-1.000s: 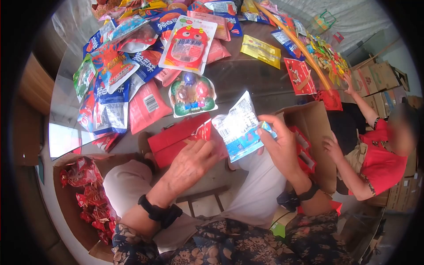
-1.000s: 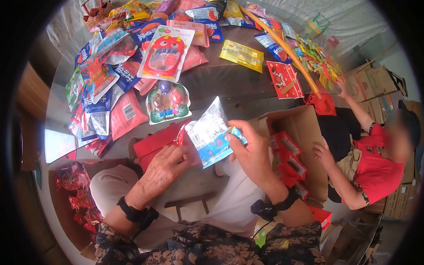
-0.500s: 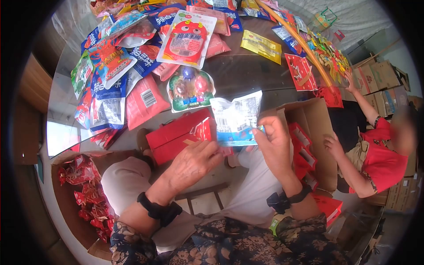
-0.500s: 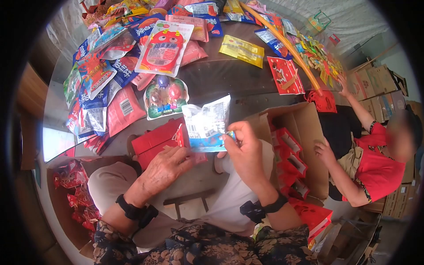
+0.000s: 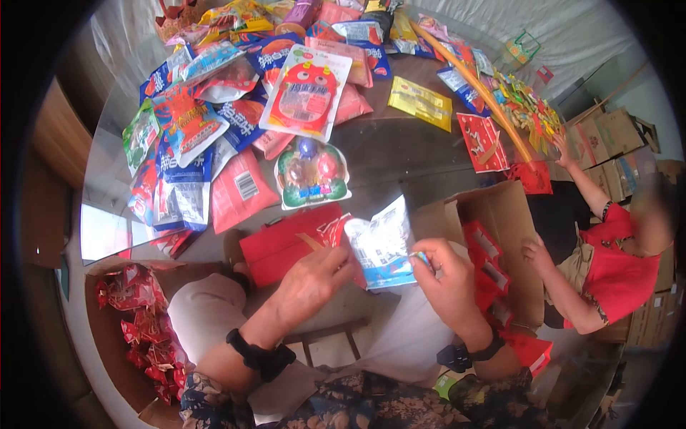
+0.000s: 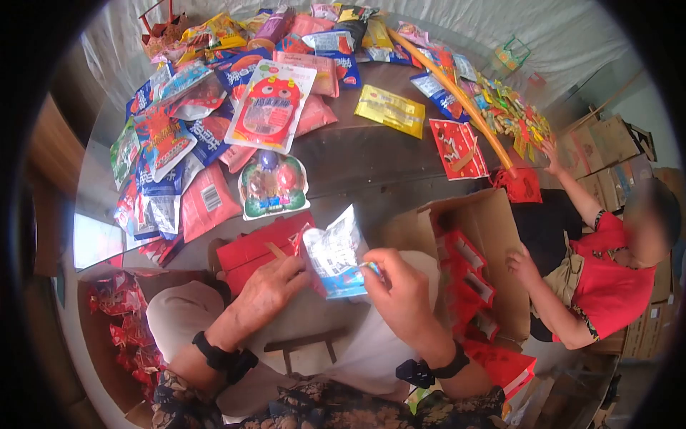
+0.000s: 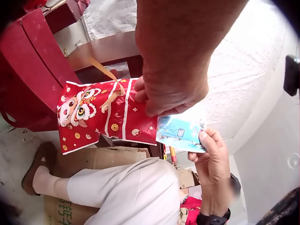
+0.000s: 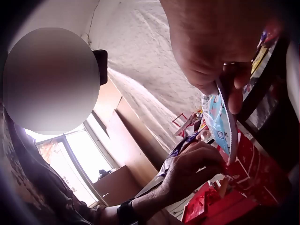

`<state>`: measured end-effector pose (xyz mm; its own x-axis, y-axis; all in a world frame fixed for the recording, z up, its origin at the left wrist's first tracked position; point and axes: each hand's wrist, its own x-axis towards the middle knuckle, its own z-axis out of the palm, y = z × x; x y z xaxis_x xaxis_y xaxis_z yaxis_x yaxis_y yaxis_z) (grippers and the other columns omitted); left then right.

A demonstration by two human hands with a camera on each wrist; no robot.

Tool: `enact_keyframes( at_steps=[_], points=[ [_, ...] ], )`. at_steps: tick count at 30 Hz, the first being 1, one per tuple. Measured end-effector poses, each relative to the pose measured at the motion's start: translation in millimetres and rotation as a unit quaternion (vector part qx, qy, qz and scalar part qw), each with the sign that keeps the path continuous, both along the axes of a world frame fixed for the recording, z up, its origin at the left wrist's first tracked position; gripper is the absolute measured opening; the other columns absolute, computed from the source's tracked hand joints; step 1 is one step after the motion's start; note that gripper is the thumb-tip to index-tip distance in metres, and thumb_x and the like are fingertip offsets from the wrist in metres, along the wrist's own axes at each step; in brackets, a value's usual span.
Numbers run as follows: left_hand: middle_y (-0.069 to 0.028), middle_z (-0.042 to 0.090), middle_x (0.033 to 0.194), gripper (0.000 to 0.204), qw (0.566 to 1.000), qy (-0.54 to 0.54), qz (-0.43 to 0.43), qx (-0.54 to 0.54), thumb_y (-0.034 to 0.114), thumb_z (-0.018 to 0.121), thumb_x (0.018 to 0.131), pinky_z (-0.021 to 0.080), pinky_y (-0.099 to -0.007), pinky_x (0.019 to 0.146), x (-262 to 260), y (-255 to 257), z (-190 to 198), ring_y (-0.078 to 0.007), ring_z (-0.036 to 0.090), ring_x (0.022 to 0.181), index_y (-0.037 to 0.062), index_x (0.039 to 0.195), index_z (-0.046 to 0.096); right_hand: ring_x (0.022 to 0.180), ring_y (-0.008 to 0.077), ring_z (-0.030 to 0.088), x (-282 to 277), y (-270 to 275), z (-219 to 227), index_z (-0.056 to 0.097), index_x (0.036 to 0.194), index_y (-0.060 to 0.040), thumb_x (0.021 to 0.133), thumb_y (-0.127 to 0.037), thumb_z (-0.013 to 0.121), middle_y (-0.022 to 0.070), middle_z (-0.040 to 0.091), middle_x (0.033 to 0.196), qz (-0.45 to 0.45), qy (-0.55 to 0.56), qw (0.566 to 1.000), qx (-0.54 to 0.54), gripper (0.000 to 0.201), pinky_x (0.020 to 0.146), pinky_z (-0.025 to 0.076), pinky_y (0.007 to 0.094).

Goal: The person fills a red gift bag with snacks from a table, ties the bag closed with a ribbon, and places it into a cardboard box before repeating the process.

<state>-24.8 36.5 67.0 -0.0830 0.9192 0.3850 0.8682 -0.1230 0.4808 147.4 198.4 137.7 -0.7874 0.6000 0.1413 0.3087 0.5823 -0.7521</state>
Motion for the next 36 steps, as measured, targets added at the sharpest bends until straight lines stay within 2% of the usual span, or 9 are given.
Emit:
enact_keyframes(
  at_steps=[6,9,18,21,24,27,30,33,36],
  points=[
    [-0.0095,0.051,0.093,0.02,1.0,0.003,0.0,-0.011,0.003,0.057,0.072,0.051,-0.0356,0.073,1,-2,4,-0.0245,0.058,0.084,0.0038,0.093,0.056,0.06,0.018,0.059,-9,1,2,0.06,0.098,-0.0034,0.082,-0.002,0.068,0.0099,0.06,0.072,0.027,0.004,0.999,0.034,0.018,0.054,0.045,0.0289],
    [-0.0096,0.05,0.093,0.018,1.0,0.005,-0.004,0.0,0.004,0.057,0.073,0.051,-0.0353,0.073,3,-2,0,-0.024,0.058,0.084,0.0037,0.091,0.056,0.058,0.0203,0.059,-15,1,10,0.059,0.096,-0.0034,0.082,-0.003,0.068,0.011,0.059,0.071,0.03,-0.043,0.996,0.067,0.016,0.053,0.044,0.0307],
    [-0.0094,0.049,0.091,0.016,1.0,0.013,-0.021,0.006,0.005,0.058,0.073,0.051,-0.0341,0.071,8,4,-3,-0.0227,0.057,0.083,0.0038,0.089,0.057,0.057,0.0271,0.058,-33,4,-9,0.057,0.093,-0.0053,0.082,-0.005,0.067,0.0119,0.058,0.068,0.014,-0.024,0.999,0.031,0.014,0.053,0.044,0.0352],
    [-0.0091,0.049,0.091,0.016,1.0,0.01,-0.017,0.022,0.005,0.058,0.073,0.051,-0.0344,0.07,9,7,-3,-0.0228,0.058,0.083,0.0035,0.088,0.056,0.06,0.0287,0.062,-35,3,-12,0.057,0.091,-0.0055,0.083,-0.006,0.066,0.0127,0.061,0.069,0.041,-0.037,0.998,0.043,0.013,0.053,0.046,0.0373],
    [-0.0089,0.049,0.091,0.016,1.0,0.003,-0.012,0.024,0.005,0.059,0.073,0.051,-0.0347,0.07,8,7,-5,-0.0228,0.058,0.083,0.0036,0.089,0.057,0.057,0.018,0.056,-32,-3,-18,0.058,0.094,-0.0035,0.083,-0.003,0.066,0.0091,0.056,0.066,0.063,-0.053,0.995,0.049,0.014,0.052,0.043,0.0316],
    [-0.0088,0.049,0.091,0.017,1.0,-0.009,-0.011,0.013,0.005,0.06,0.073,0.051,-0.0352,0.069,9,7,-4,-0.0229,0.058,0.083,0.0039,0.09,0.058,0.066,0.0314,0.065,-30,-3,-26,0.057,0.091,-0.0058,0.084,-0.007,0.063,0.015,0.063,0.073,0.067,-0.079,0.994,0.045,0.01,0.055,0.048,0.0397],
    [-0.0086,0.05,0.091,0.016,1.0,-0.022,-0.006,0.015,0.005,0.06,0.074,0.051,-0.0353,0.069,10,7,-5,-0.023,0.058,0.083,0.0041,0.09,0.059,0.066,0.0318,0.064,-30,-2,-28,0.057,0.092,-0.0057,0.085,-0.007,0.063,0.0148,0.063,0.074,0.076,-0.067,0.994,0.026,0.009,0.056,0.047,0.0394],
    [-0.0085,0.049,0.09,0.016,1.0,-0.021,0.0,0.021,0.005,0.06,0.074,0.051,-0.0352,0.07,8,6,-5,-0.023,0.058,0.084,0.0037,0.09,0.059,0.061,0.026,0.06,-27,0,-26,0.057,0.095,-0.0029,0.084,0.0,0.064,0.0132,0.061,0.073,0.091,-0.032,0.994,0.042,0.013,0.055,0.045,0.0345],
    [-0.0083,0.049,0.09,0.015,0.999,-0.014,0.009,0.033,0.006,0.06,0.074,0.05,-0.0351,0.07,7,5,0,-0.0232,0.058,0.084,0.0033,0.089,0.059,0.064,0.0269,0.061,-25,1,-21,0.058,0.094,-0.0022,0.084,0.002,0.062,0.014,0.061,0.076,0.106,-0.043,0.992,0.051,0.012,0.057,0.046,0.0338]
  ],
)
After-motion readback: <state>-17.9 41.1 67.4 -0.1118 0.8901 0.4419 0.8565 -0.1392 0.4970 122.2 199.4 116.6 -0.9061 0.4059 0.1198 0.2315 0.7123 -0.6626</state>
